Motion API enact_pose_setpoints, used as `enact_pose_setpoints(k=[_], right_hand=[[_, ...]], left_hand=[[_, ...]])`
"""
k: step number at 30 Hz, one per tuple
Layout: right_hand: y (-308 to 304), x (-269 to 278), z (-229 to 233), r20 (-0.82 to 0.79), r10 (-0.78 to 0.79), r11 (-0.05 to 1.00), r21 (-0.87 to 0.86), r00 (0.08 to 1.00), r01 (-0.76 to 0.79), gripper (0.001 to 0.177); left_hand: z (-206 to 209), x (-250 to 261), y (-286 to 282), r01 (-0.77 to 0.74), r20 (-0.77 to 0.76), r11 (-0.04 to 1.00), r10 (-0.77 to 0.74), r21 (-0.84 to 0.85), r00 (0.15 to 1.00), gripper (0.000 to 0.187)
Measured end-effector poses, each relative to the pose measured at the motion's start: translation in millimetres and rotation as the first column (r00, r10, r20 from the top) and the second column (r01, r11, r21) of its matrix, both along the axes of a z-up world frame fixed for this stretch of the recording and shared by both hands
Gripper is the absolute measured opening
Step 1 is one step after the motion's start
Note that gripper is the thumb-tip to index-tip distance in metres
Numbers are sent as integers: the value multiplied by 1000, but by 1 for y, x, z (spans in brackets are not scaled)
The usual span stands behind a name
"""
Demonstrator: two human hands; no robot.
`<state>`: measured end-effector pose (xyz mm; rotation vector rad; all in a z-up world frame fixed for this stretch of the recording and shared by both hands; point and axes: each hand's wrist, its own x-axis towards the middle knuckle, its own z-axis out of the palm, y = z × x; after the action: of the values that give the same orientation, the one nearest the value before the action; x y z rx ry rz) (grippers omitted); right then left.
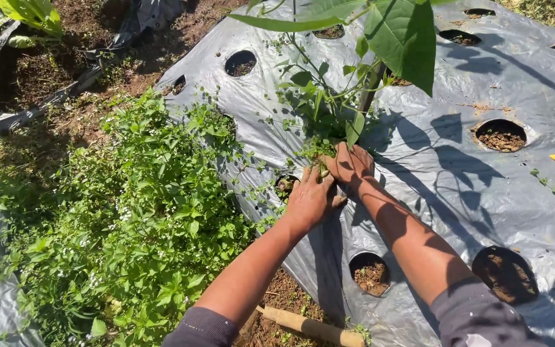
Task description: The person weeds a garden bed covered with black plastic mulch. They use a hand hoe to loosen the soil and pull out weeds by hand, clearing the area around the planted seedlings.
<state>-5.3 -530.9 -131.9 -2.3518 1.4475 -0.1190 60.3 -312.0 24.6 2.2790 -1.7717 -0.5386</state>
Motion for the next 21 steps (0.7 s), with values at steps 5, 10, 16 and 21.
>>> enact_pose_setpoints(k=[5, 10, 16, 21], right_hand=[[23, -11, 41, -4, 166, 981, -106, 986, -165, 56], [27, -11, 77, 117, 155, 983, -114, 981, -141, 53], [44, -40, 108, 402, 40, 996, -94, 915, -2, 44], [-8, -44, 31, 28, 745, 525, -641, 666, -560, 42]], left_hand=[[13, -4, 3, 8, 17, 1000, -9, 21, 1000, 48], [33, -8, 11, 0, 25, 1000, -1, 20, 1000, 50], [52, -15, 18, 23, 107, 999, -26, 24, 994, 53], [4, -10, 9, 56, 200, 998, -57, 12, 978, 46]])
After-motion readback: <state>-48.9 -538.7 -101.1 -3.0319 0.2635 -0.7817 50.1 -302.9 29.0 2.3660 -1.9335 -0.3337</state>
